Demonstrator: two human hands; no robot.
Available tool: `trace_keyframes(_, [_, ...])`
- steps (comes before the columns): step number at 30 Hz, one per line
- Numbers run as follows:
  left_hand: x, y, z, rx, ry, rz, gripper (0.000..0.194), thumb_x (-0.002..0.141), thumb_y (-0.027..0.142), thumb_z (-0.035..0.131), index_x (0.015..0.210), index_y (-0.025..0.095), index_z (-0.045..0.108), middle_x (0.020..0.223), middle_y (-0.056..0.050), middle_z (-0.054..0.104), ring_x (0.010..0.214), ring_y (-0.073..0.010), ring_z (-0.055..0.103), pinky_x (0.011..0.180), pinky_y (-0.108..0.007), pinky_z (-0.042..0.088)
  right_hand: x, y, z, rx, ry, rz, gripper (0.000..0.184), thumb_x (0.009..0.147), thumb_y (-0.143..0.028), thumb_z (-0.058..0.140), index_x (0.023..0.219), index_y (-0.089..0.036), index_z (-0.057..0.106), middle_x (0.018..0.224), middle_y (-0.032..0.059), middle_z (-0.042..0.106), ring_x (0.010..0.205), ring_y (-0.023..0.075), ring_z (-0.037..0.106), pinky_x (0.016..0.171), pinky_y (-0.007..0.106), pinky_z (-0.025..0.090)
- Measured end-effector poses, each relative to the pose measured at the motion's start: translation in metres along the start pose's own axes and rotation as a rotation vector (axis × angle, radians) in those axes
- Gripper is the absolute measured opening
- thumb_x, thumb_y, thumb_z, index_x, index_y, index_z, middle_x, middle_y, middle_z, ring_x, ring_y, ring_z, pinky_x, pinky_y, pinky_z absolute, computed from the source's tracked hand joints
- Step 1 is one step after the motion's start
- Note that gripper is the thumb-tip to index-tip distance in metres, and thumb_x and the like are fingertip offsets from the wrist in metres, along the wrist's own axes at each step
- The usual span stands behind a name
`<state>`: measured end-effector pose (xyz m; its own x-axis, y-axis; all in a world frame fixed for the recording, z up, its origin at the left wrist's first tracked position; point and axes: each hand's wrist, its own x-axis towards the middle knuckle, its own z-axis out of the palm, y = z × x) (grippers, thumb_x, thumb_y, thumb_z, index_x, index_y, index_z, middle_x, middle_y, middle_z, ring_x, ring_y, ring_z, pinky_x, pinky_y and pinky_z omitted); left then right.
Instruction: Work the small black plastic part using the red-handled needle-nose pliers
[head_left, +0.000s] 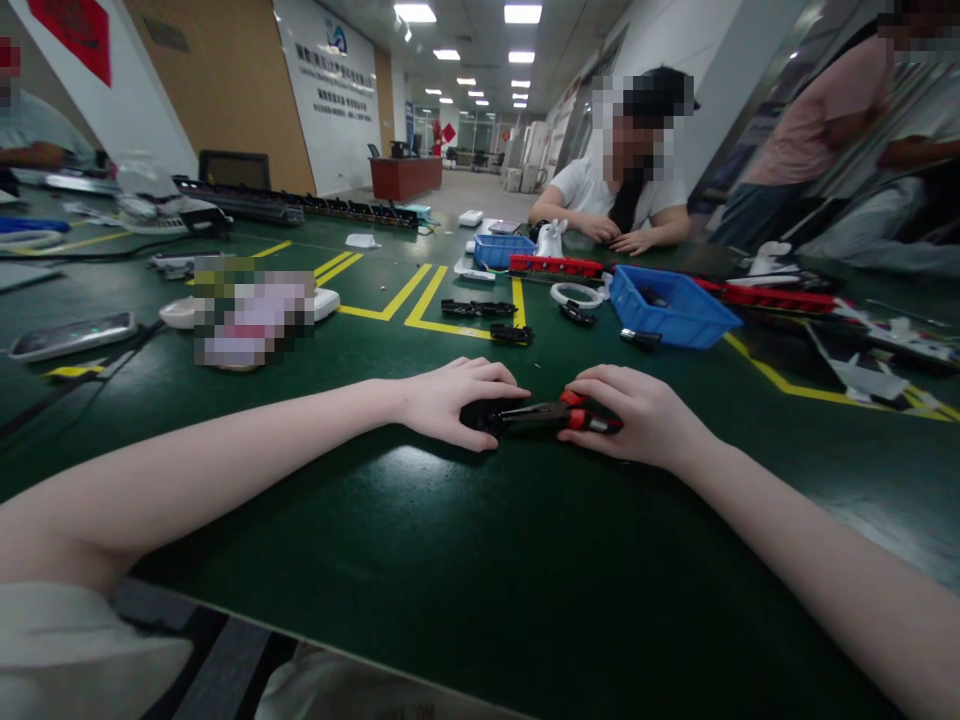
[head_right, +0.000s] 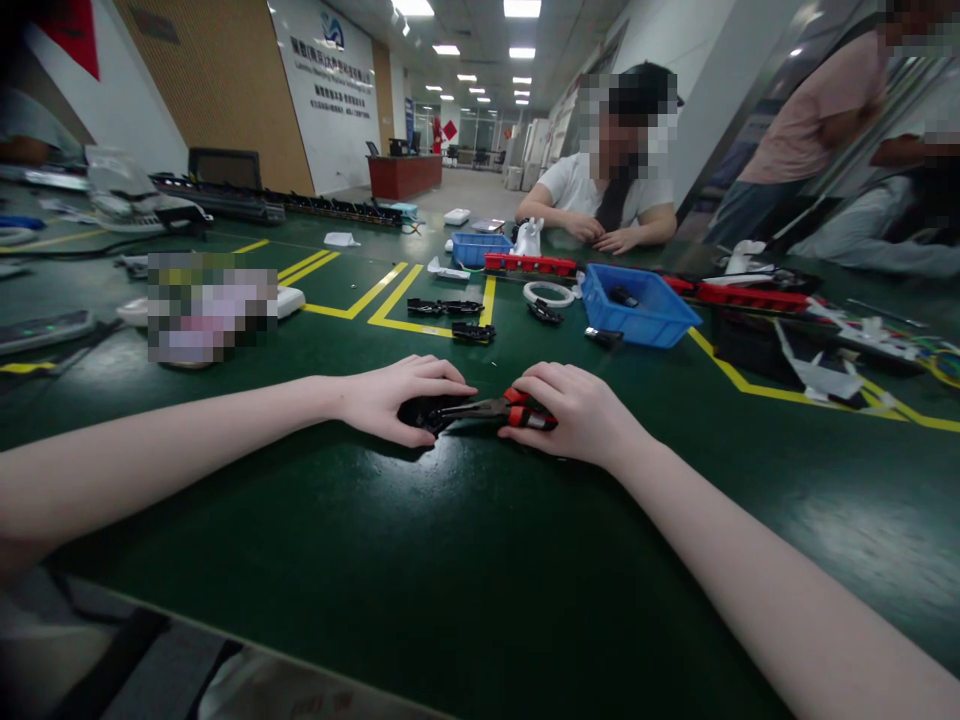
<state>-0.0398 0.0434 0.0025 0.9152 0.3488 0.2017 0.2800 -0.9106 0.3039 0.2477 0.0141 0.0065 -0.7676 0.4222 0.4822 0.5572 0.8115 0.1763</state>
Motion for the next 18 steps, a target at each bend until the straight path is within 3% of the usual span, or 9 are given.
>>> trace_keyframes(5, [0.0005, 0.0022, -0.0013, 0.023, -0.042, 0.000, 0.068, 0.083, 0.046, 0.059, 0.143, 0.020, 0.040, 0.137, -0.010, 0.047, 0.121, -0.0308, 0.044, 0.102, -0.043, 0.034, 0.0006, -0.0011, 0.0016, -0.008, 0.005, -0.001, 0.038, 0.081, -0.047, 0.066, 0.101, -0.015, 0.061, 0.094, 0.0120, 0.067, 0.081, 0.0222, 0.065, 0.069, 0.034, 0.053])
trace_keyframes(11, [0.0012, 0.0078, -0.0007, 0.033, -0.121, 0.015, 0.071, 0.087, 0.045, 0.053, 0.150, 0.025, 0.027, 0.155, -0.007, 0.030, 0.134, -0.0338, 0.033, 0.109, -0.049, 0.026, 0.0021, -0.0049, 0.0009, 0.004, -0.027, 0.024, 0.040, 0.083, -0.051, 0.063, 0.100, -0.015, 0.061, 0.094, 0.0124, 0.068, 0.081, 0.0227, 0.065, 0.070, 0.035, 0.054])
trace_keyframes(18, [0.0016, 0.0093, -0.0004, 0.035, -0.105, -0.006, 0.068, 0.090, 0.056, 0.051, 0.147, 0.024, 0.033, 0.154, -0.007, 0.032, 0.134, -0.0311, 0.034, 0.109, -0.045, 0.026, 0.0030, -0.0053, 0.0001, -0.038, -0.002, 0.015, 0.037, 0.083, -0.049, 0.063, 0.098, -0.015, 0.061, 0.091, 0.0125, 0.068, 0.084, 0.0245, 0.064, 0.072, 0.037, 0.054])
